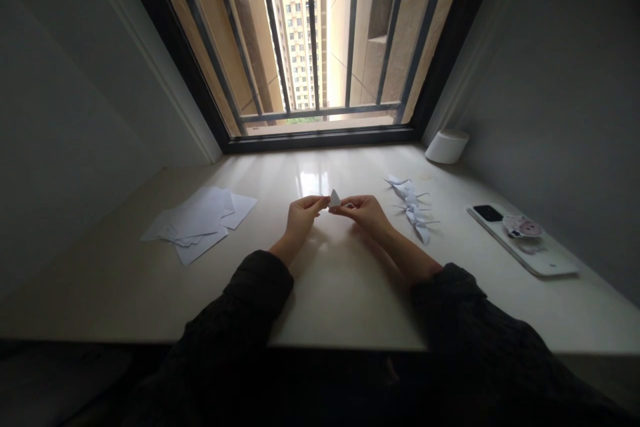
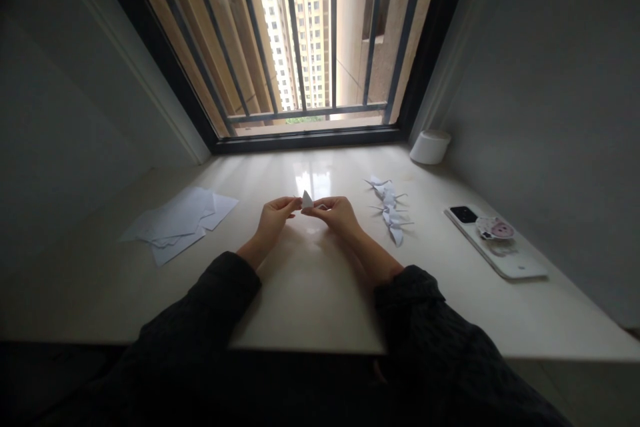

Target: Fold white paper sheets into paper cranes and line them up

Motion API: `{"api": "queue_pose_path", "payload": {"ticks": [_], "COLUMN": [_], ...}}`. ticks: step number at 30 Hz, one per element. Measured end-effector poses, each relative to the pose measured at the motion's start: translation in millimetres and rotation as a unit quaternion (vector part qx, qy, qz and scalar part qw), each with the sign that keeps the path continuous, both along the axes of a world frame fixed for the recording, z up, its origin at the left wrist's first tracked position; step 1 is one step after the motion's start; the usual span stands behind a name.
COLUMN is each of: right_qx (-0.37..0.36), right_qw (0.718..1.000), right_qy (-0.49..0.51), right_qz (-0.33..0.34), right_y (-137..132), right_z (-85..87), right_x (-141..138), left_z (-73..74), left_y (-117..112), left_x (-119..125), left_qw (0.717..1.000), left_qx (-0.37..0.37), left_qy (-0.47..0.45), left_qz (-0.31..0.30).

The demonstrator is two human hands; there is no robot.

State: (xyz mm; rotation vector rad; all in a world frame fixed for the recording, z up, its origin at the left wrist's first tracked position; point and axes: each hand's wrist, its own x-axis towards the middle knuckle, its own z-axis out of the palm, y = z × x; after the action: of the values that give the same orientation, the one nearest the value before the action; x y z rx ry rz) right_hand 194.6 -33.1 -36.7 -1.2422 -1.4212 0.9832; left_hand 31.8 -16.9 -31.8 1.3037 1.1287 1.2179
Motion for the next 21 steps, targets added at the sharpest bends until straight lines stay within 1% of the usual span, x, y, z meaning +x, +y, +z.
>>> {"api": "queue_pose_path", "payload": {"ticks": [7,13,15,21], "right_qx": [-0.01,-0.024,-0.025,-0.031], "right_qw": [1.0,0.997,0.997,0.998], "right_qy": [-0.017,0.061,0.071,0.058], "right_qz": [0.018,0.031,0.027,0.011], "right_y": [0,-1,-1,-1], "right_z": [-1.1,2.7,4.5,8.6], "right_x": [2,-1,-2,-5], "left_z": [-0.9,1.3,2.0,2.7], "left_y": [0,-6,-8,-10], "left_x": [2,5,6,7], "left_qw": [1.0,0.999,0.998,0.996], "left_qx": [0.002,0.024,0.026,0.02], "left_qy": [-0.005,-0.025,-0.03,-0.04], "left_qz": [0.009,0.042,0.051,0.073]}}
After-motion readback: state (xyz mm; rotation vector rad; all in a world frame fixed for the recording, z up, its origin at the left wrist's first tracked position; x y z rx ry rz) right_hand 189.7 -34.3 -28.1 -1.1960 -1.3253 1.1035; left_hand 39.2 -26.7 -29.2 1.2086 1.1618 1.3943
